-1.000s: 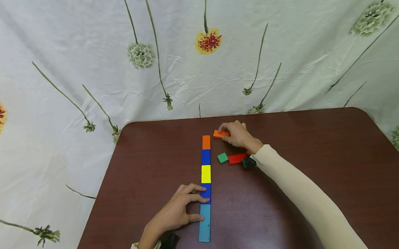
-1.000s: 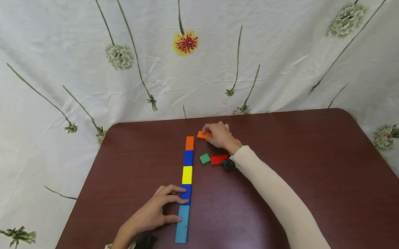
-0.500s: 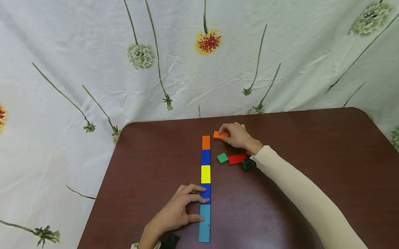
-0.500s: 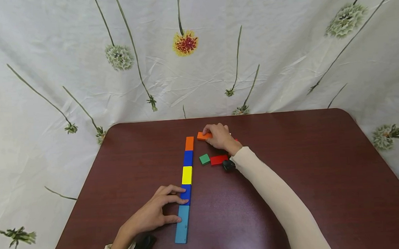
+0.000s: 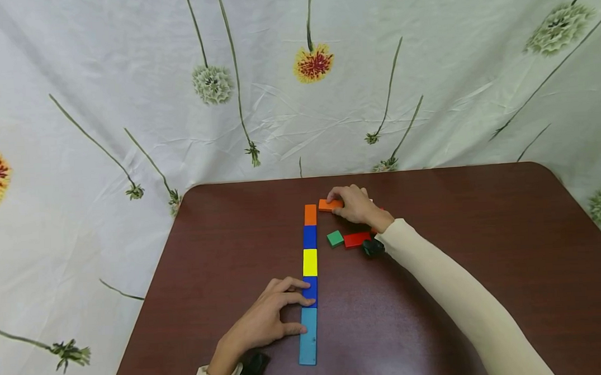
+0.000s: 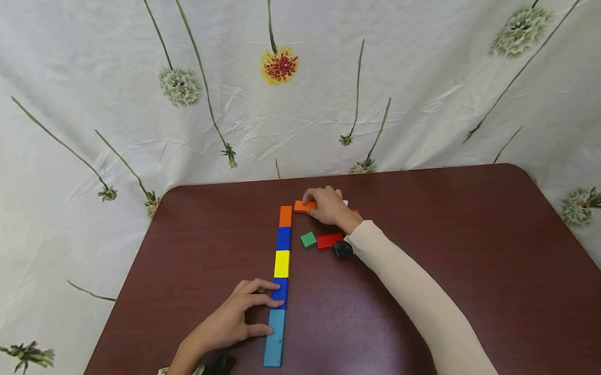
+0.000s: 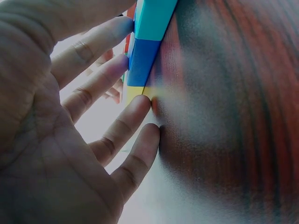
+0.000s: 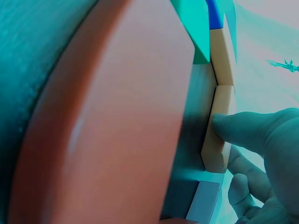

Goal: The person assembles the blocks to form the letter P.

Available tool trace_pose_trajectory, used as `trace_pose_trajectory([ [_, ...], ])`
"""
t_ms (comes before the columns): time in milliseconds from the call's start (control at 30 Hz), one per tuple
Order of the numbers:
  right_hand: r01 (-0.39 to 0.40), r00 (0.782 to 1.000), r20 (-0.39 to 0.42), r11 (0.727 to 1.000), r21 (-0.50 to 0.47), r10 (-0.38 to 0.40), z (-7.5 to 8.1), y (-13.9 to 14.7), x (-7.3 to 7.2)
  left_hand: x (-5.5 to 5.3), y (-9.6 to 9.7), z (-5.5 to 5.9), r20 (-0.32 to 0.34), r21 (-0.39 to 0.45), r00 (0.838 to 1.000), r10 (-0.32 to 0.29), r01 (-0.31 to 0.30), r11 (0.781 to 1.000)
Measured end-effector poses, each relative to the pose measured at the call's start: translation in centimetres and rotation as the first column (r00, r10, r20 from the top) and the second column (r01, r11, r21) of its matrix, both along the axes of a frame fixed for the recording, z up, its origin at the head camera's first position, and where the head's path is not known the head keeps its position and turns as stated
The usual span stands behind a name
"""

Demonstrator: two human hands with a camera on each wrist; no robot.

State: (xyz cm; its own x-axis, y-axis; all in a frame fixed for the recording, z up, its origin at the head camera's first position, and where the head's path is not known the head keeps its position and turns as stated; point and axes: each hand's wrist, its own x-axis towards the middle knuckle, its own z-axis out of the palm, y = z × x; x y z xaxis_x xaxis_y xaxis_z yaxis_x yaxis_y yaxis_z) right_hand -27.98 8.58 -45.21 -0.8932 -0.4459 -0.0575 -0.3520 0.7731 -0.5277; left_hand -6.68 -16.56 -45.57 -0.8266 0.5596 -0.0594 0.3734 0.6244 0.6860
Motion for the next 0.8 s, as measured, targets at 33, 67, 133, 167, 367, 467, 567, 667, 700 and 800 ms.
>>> trace_pose_trajectory([
  [33, 0.001, 1.0, 0.0, 1.0, -0.001, -0.001, 0.01, -0.01, 0.01, -0.01, 0.0, 0.0, 0.001, 0.0, 1.0, 0.001, -0.001, 1.0],
  [67, 0.002, 1.0, 0.001, 1.0, 0.0, -0.002, 0.02, -0.02, 0.01, -0.03, 0.0, -0.01, 0.003, 0.0, 1.0, 0.001, -0.001, 1.0],
  [133, 0.002, 1.0, 0.002, 1.0, 0.001, -0.002, 0.03, -0.04, 0.02, -0.05, 0.0, -0.02, 0.005, 0.001, 1.0, 0.001, -0.001, 1.0],
  [167, 0.002, 1.0, 0.002, 1.0, 0.001, -0.002, 0.04, -0.04, 0.03, -0.06, 0.0, -0.03, 0.006, 0.001, 1.0, 0.001, -0.001, 1.0],
  [367, -0.002, 1.0, 0.011, 1.0, -0.001, 0.002, 0.09, 0.01, 0.06, -0.09, -0.03, -0.09, 0.005, -0.004, 1.0, -0.002, 0.002, 1.0],
  [467, -0.001, 1.0, 0.013, 1.0, 0.0, 0.001, 0.08, 0.04, 0.06, -0.09, -0.06, -0.13, 0.005, -0.006, 1.0, -0.002, 0.002, 1.0],
  [567, -0.001, 1.0, 0.013, 1.0, 0.0, 0.001, 0.06, 0.06, 0.02, -0.08, -0.08, -0.19, 0.002, -0.005, 1.0, -0.002, 0.002, 1.0],
  [667, -0.002, 1.0, 0.015, 1.0, -0.005, 0.002, 0.09, 0.04, 0.0, -0.08, -0.08, -0.26, -0.003, -0.006, 1.0, -0.003, 0.003, 1.0],
  [700, -0.001, 1.0, 0.016, 1.0, -0.008, 0.001, 0.1, 0.04, 0.01, -0.08, -0.08, -0.27, -0.004, -0.005, 1.0, -0.004, 0.004, 1.0],
  [800, 0.001, 1.0, 0.019, 1.0, -0.014, -0.001, 0.12, 0.01, 0.03, -0.09, -0.08, -0.3, -0.008, -0.004, 1.0, -0.005, 0.005, 1.0],
])
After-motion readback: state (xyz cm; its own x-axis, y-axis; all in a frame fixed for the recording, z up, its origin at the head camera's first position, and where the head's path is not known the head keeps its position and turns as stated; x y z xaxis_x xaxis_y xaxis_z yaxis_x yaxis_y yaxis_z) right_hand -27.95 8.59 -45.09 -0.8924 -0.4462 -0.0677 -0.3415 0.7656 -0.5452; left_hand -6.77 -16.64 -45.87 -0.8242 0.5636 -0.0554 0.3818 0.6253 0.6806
